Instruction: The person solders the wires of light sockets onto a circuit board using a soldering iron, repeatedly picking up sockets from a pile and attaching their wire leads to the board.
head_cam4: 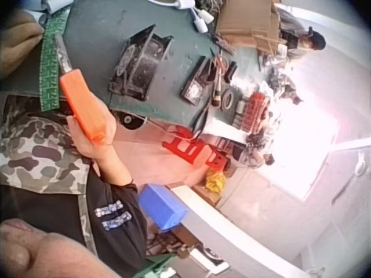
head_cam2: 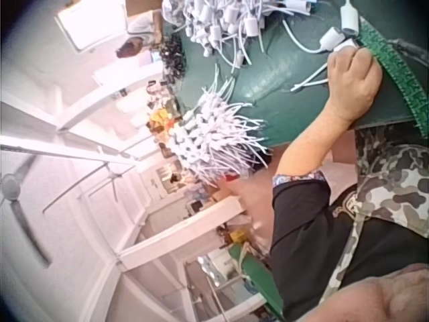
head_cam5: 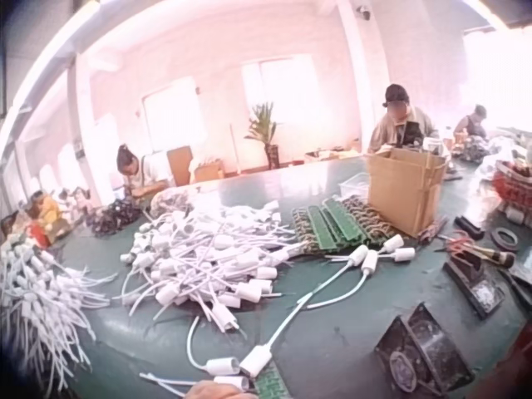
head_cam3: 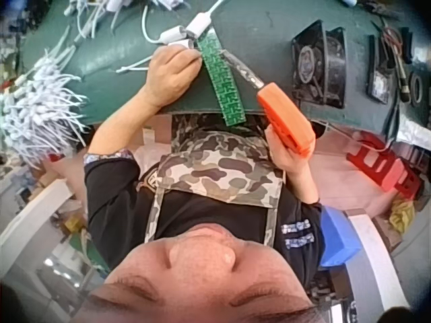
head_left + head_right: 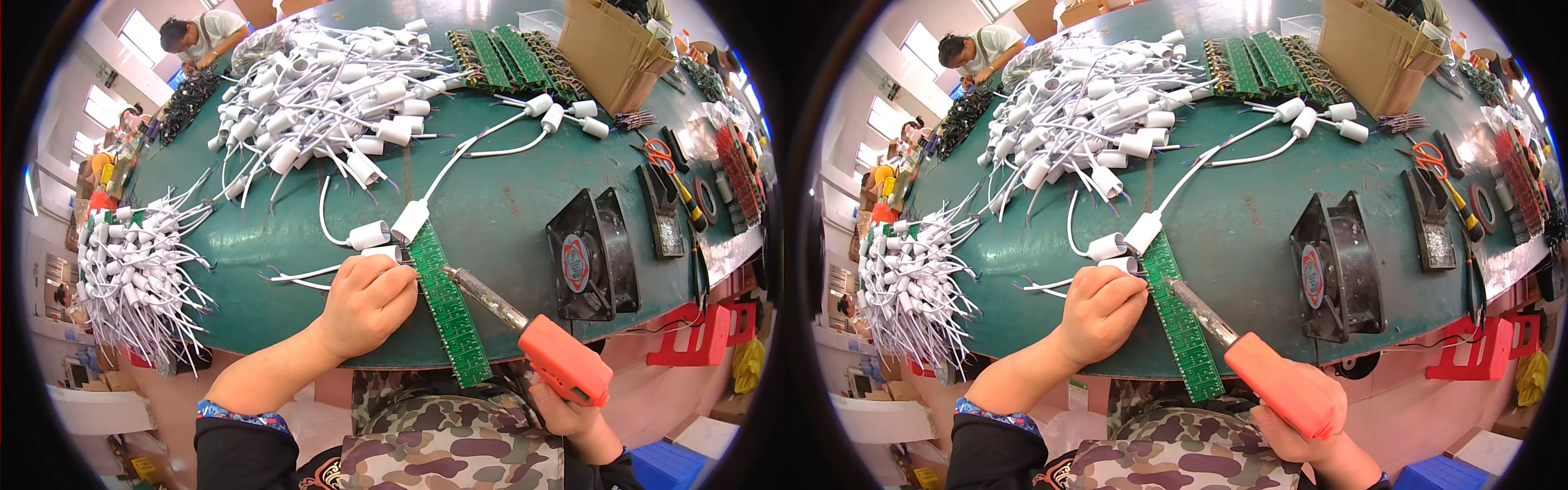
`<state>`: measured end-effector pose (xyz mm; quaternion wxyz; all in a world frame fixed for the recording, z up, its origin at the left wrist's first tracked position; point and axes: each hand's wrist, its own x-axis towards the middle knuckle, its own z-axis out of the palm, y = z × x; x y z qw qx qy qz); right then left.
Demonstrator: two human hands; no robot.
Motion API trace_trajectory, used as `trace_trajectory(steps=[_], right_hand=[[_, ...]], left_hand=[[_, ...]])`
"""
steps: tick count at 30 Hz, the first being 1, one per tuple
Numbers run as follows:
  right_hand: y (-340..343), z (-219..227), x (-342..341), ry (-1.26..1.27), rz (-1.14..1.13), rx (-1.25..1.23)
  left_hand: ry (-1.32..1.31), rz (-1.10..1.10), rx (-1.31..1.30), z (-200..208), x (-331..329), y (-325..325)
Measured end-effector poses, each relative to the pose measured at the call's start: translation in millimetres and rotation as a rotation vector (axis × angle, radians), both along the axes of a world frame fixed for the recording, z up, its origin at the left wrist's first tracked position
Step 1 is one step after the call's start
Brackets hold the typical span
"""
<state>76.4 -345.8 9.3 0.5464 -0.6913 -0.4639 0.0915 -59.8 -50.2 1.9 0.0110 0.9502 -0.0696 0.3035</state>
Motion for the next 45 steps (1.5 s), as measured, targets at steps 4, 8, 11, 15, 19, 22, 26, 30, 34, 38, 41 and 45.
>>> trace_trajectory(steps=[4,8,11,15,19,22,26,30,34,38,41,45], right_hand=[[-3.3,2.9,2.8,-0.008,0.021,-0.015],[-7.8,-0.3,6.3,-0.109,0.041,0.004],[-13.0,-3.5,6.1,-0.113,0.029,0.03],[-19.8,-2.2,7.9,-0.159,0.002,0.027],[-33.2,-2.4,5.1,-0.078,0.003,-0.008],[-53.0,-17.8,-7.4,0.08,0.054,0.028],[-55.9,-20.0,-13.0,0.494,-0.139,0.182],[-57.3,-22.9,-12.7,0.471,-0.122,0.194],[-55.5,-21.9,-11.1,0.468,-0.131,0.199],[-51.2,-18.0,-8.3,0.42,-0.118,0.208],[-58.9,-27.8,-8.4,0.398,-0.115,0.227],[-54.7,-26.5,-9.5,0.367,-0.126,0.236]], left_hand=[[0.005,-0.001,-0.037,5.7,1.5,-3.2],[0.028,-0.002,-0.031,6.6,-1.0,-3.7],[0.015,0.03,-0.055,11.4,-9.4,-5.8],[0.161,0.08,-0.085,22.8,-22.4,6.8],[0.389,0.039,0.091,52.8,-19.3,9.0],[0.386,-0.041,0.227,77.2,-0.4,0.8],[0.452,-0.058,0.364,84.4,11.0,-4.9],[0.507,-0.053,0.313,90.8,17.2,-4.9],[0.478,0.01,0.332,88.2,14.3,-3.6],[0.328,-0.111,0.317,79.5,30.2,-1.0],[0.224,-0.123,0.223,77.2,37.0,18.6],[0.088,0.031,0.093,72.2,72.2,74.0]])
